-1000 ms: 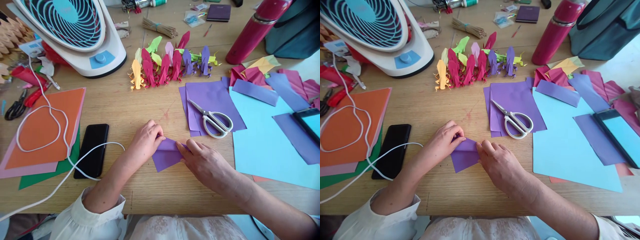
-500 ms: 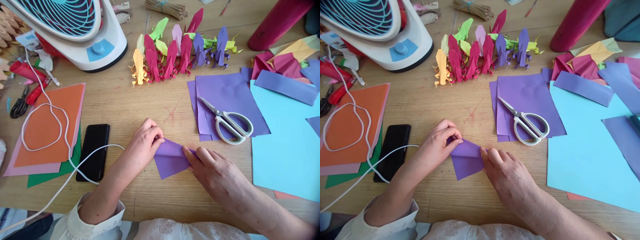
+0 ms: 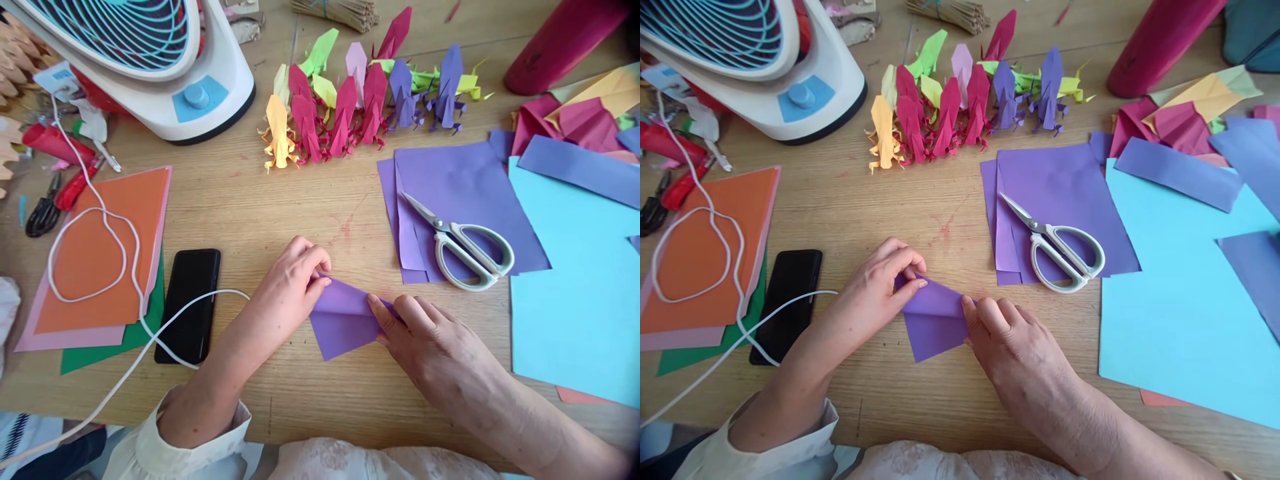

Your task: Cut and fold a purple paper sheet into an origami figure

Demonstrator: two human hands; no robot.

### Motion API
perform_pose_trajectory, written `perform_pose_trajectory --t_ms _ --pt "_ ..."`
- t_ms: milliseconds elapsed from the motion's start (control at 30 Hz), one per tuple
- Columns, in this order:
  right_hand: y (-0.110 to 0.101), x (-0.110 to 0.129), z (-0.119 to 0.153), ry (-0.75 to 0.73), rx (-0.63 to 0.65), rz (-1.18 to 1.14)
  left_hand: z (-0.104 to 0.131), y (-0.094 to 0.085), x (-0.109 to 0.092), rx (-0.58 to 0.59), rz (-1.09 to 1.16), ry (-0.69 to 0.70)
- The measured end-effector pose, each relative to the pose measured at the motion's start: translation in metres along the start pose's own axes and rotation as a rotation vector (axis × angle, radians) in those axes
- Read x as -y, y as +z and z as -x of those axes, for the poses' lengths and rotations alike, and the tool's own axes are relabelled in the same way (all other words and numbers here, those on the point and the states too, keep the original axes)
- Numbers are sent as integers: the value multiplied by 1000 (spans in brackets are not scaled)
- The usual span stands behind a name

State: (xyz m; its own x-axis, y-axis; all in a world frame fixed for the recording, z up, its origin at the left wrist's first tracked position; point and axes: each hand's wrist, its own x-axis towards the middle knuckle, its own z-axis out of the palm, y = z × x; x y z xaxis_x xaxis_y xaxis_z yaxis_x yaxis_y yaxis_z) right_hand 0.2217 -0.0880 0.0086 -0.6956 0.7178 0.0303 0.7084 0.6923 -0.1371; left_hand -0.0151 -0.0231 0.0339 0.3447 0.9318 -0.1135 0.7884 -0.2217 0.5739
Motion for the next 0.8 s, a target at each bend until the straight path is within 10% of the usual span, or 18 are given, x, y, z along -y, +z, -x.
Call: perform_pose_trajectory --t_ms 400,800 --pt "10 1 -7 -89 30 48 13 5 7 -86 -21 235" --pt "-3 1 -13 -116 41 80 56 26 -16 -85 -501 227"
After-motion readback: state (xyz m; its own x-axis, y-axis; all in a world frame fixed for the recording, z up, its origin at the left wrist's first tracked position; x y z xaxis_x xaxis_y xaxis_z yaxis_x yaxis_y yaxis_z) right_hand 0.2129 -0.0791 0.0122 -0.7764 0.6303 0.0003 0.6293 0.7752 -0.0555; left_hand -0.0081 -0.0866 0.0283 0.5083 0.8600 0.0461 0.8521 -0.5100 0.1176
